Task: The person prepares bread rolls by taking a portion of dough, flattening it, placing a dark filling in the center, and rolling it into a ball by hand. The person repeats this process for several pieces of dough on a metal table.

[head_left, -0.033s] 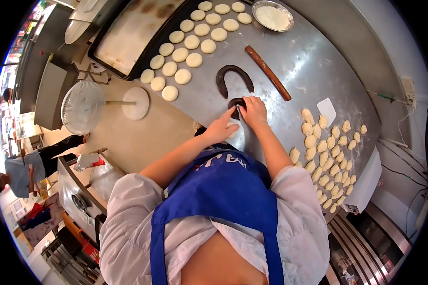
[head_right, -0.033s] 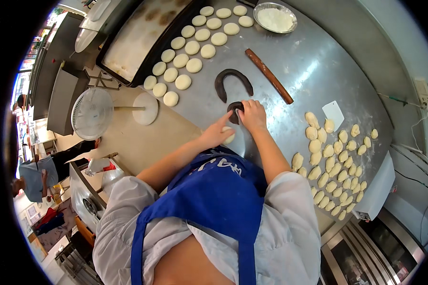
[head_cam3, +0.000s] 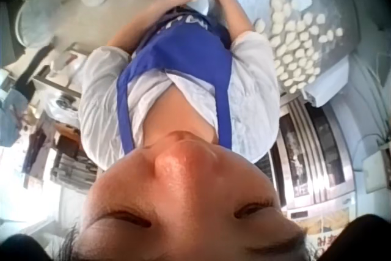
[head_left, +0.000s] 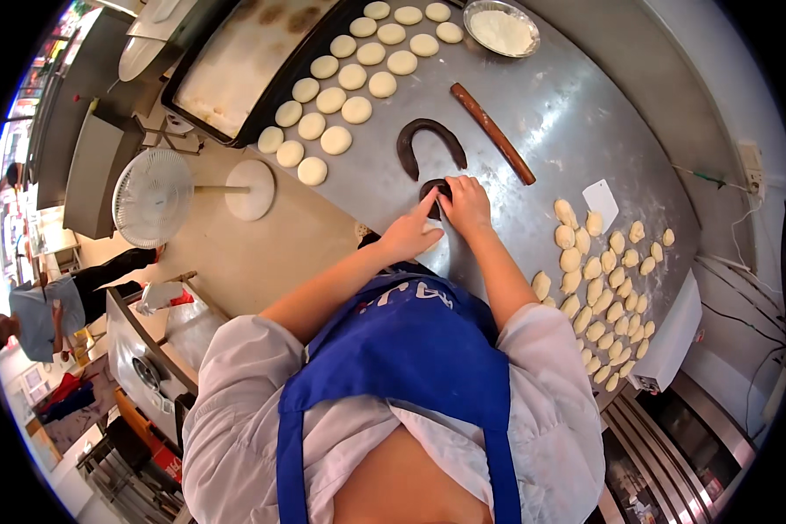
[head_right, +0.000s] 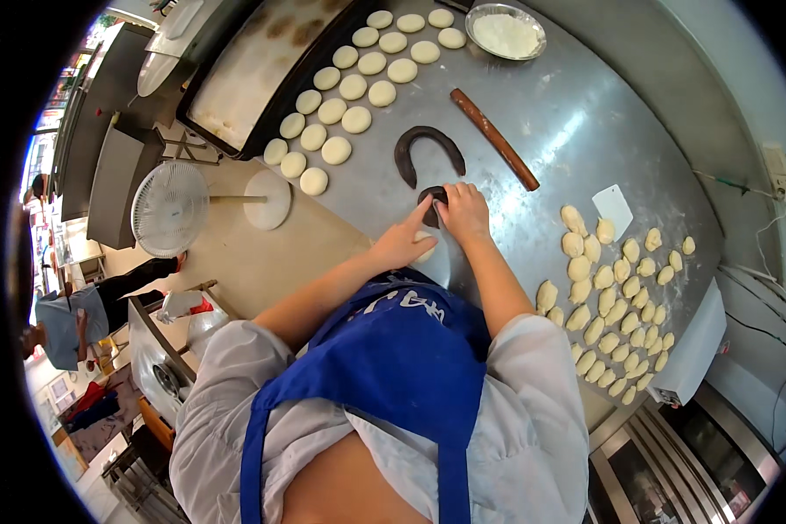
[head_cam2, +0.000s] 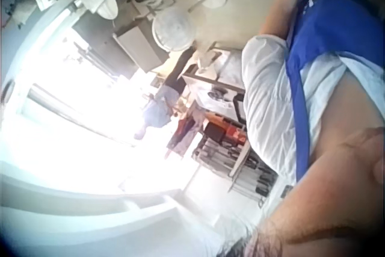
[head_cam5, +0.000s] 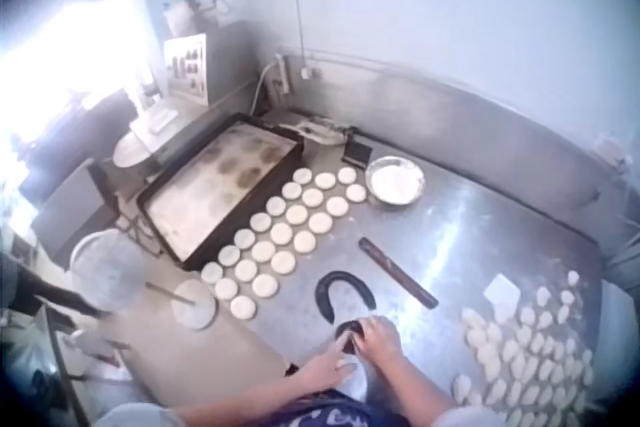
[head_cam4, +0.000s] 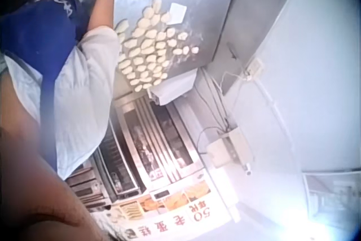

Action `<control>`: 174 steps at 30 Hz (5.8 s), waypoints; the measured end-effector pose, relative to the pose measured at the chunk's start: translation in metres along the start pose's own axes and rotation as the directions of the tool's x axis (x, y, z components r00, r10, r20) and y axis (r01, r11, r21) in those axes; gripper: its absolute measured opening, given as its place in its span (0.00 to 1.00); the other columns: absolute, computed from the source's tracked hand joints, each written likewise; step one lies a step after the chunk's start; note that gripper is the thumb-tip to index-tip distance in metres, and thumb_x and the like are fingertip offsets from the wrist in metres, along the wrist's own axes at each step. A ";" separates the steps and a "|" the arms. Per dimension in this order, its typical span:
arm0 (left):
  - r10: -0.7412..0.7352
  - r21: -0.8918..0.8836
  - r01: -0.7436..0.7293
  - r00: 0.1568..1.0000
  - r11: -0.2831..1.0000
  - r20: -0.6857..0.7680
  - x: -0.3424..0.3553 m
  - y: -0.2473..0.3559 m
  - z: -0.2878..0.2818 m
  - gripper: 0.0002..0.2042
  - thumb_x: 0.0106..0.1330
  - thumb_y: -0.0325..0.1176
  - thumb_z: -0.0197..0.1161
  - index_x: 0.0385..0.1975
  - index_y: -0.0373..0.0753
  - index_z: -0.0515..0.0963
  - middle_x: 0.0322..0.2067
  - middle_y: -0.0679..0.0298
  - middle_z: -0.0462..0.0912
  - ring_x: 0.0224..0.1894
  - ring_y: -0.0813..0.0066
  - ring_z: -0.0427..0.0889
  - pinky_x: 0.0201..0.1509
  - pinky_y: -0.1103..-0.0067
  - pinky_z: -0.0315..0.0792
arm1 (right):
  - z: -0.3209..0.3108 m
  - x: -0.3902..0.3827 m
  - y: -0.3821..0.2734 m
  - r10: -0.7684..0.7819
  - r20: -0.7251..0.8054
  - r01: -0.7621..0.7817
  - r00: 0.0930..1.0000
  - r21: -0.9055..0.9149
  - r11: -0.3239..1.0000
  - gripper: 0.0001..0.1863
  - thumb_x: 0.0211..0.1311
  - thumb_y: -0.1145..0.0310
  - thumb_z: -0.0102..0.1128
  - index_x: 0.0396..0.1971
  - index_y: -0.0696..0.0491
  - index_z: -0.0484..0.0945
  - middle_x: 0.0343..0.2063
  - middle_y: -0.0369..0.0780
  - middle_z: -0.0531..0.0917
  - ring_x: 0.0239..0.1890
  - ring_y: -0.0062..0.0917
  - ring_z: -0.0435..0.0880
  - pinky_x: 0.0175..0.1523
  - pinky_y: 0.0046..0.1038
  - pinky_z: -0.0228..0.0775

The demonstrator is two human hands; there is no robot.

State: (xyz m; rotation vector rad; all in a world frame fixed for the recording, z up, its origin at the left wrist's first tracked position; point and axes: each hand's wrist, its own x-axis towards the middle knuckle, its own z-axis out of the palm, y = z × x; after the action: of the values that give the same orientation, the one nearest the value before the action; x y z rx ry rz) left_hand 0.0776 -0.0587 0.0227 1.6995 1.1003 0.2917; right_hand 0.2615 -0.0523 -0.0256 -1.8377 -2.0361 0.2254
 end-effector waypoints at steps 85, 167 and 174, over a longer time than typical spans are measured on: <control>-0.344 -0.957 0.289 0.900 0.014 0.267 0.018 -0.009 -0.008 0.14 0.66 0.25 0.54 0.51 0.30 0.68 0.47 0.54 0.75 0.50 0.58 0.76 0.58 0.68 0.72 | -0.032 -0.043 -0.040 0.292 0.122 -0.316 0.949 0.406 0.857 0.03 0.49 0.70 0.64 0.21 0.52 0.83 0.24 0.38 0.84 0.27 0.30 0.83 0.37 0.30 0.73; -0.373 -0.685 0.634 0.770 0.359 0.518 0.009 0.041 0.004 0.30 0.73 0.54 0.37 0.66 0.37 0.57 0.65 0.56 0.61 0.67 0.62 0.60 0.71 0.67 0.50 | -0.074 -0.141 0.123 0.250 -0.366 -0.325 0.897 -0.161 0.932 0.10 0.64 0.66 0.53 0.40 0.47 0.81 0.43 0.34 0.84 0.58 0.27 0.74 0.63 0.38 0.54; -0.276 -0.750 0.591 0.805 0.296 0.525 0.033 0.062 0.036 0.29 0.74 0.51 0.39 0.64 0.32 0.58 0.63 0.55 0.64 0.65 0.63 0.63 0.71 0.68 0.53 | -0.089 -0.087 0.051 0.346 -0.374 -0.221 0.861 0.338 0.915 0.11 0.64 0.69 0.50 0.39 0.52 0.81 0.42 0.42 0.84 0.50 0.32 0.79 0.57 0.36 0.61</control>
State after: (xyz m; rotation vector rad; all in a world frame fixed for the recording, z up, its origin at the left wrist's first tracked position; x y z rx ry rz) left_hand 0.1514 -0.0579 0.0500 0.3727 0.8637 0.1849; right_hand 0.3489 -0.1429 0.0216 -1.8074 -1.3541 0.1659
